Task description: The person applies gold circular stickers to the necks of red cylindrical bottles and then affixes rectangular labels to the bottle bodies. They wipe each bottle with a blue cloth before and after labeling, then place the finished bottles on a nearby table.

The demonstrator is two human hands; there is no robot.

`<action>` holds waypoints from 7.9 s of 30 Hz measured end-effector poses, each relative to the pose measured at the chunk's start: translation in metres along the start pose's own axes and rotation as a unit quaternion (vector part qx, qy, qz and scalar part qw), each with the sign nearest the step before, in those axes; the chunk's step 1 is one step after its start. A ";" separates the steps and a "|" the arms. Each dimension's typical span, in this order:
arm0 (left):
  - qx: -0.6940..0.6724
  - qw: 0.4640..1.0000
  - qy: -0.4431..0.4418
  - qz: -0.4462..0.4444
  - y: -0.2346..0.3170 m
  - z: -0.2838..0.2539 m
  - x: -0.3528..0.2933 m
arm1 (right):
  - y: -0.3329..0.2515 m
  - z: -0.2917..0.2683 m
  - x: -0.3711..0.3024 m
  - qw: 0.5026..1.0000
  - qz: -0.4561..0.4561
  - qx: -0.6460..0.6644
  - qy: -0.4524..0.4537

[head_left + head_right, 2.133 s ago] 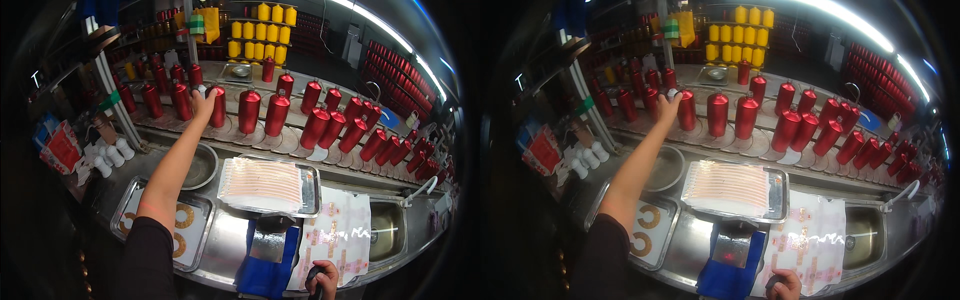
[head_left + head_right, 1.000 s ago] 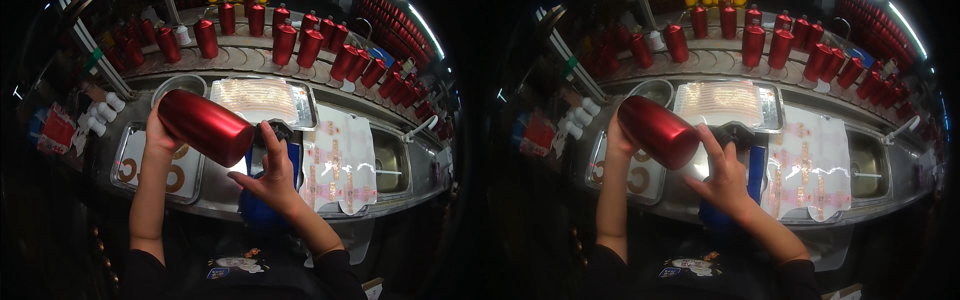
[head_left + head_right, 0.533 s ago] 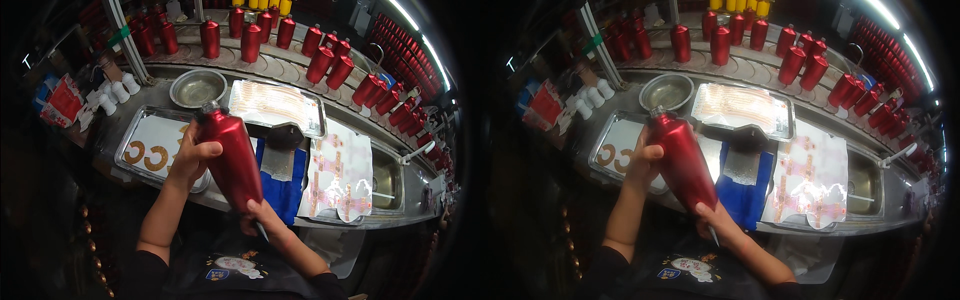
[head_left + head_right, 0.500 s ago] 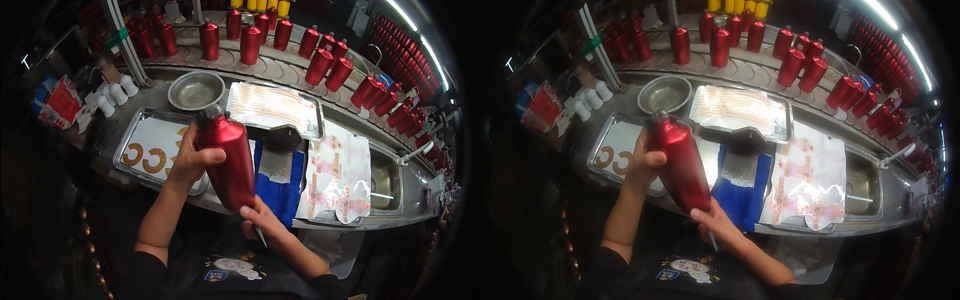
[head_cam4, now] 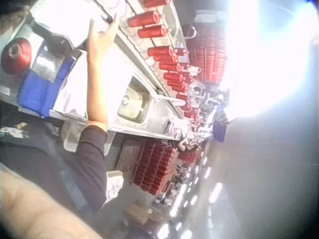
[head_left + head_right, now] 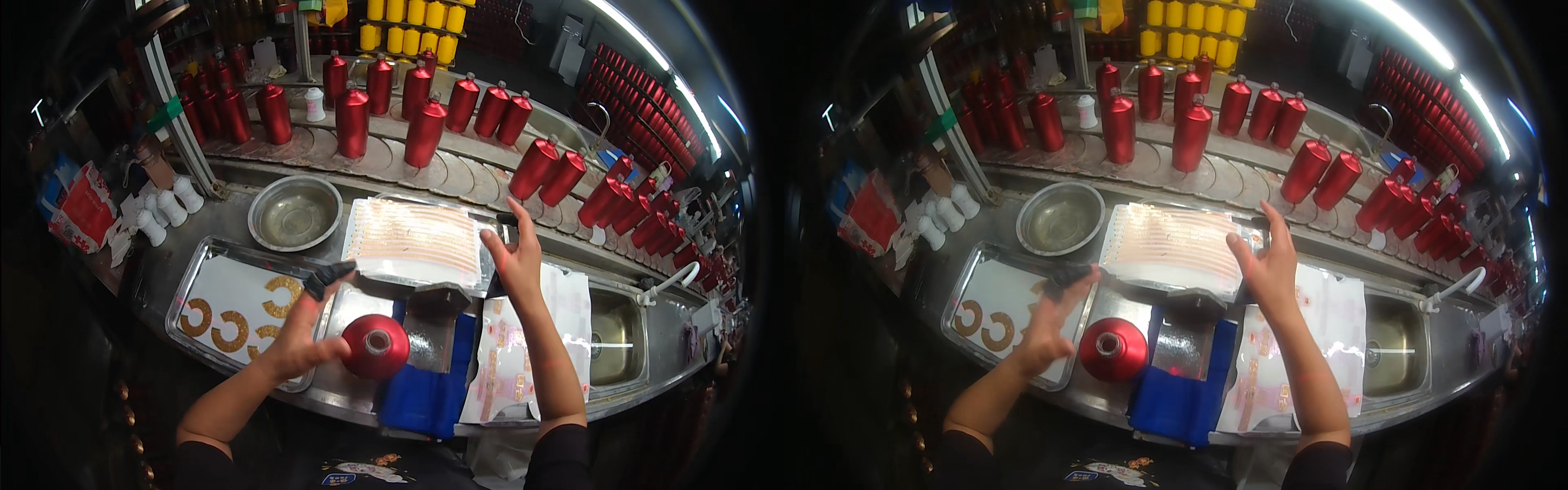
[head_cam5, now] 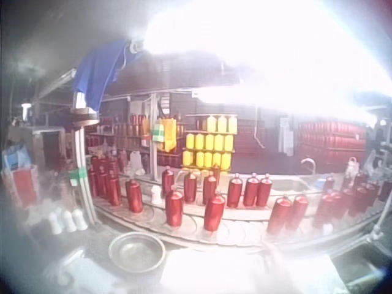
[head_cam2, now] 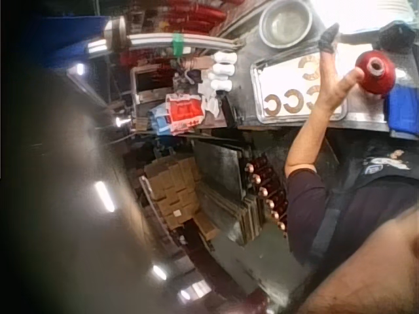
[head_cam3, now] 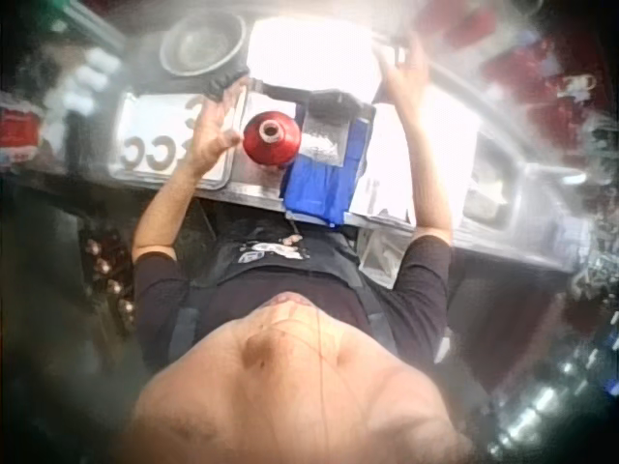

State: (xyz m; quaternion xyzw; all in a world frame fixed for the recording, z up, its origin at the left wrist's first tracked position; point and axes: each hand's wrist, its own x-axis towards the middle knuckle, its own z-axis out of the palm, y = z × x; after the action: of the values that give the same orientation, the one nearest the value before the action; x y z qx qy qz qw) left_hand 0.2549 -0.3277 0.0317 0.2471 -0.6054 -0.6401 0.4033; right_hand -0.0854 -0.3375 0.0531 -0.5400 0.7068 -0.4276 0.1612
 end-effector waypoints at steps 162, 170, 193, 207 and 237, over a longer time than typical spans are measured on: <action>-0.169 0.914 0.219 -0.297 0.189 -0.480 -0.147 | -0.439 0.450 -0.212 0.705 0.396 0.516 -0.282; -0.228 0.931 0.153 -0.239 0.187 -0.466 -0.155 | -0.440 0.465 -0.205 0.677 0.430 0.540 -0.257; -0.126 0.958 0.241 -0.094 0.133 -0.460 -0.142 | -0.410 0.472 -0.136 0.897 0.123 0.410 -0.108; 0.050 0.950 0.305 -0.046 0.082 -0.475 -0.120 | -0.375 0.494 -0.069 0.906 0.155 0.343 -0.194; -0.236 0.958 0.157 -0.036 0.048 -0.483 -0.098 | -0.357 0.517 -0.076 0.863 0.145 0.436 -0.212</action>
State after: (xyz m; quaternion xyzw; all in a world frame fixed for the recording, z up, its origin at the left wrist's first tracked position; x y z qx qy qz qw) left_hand 0.7080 -0.5229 -0.0081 0.2641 -0.3570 -0.7317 0.5170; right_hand 0.5220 -0.5098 0.0121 -0.3840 0.4674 -0.5387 0.5864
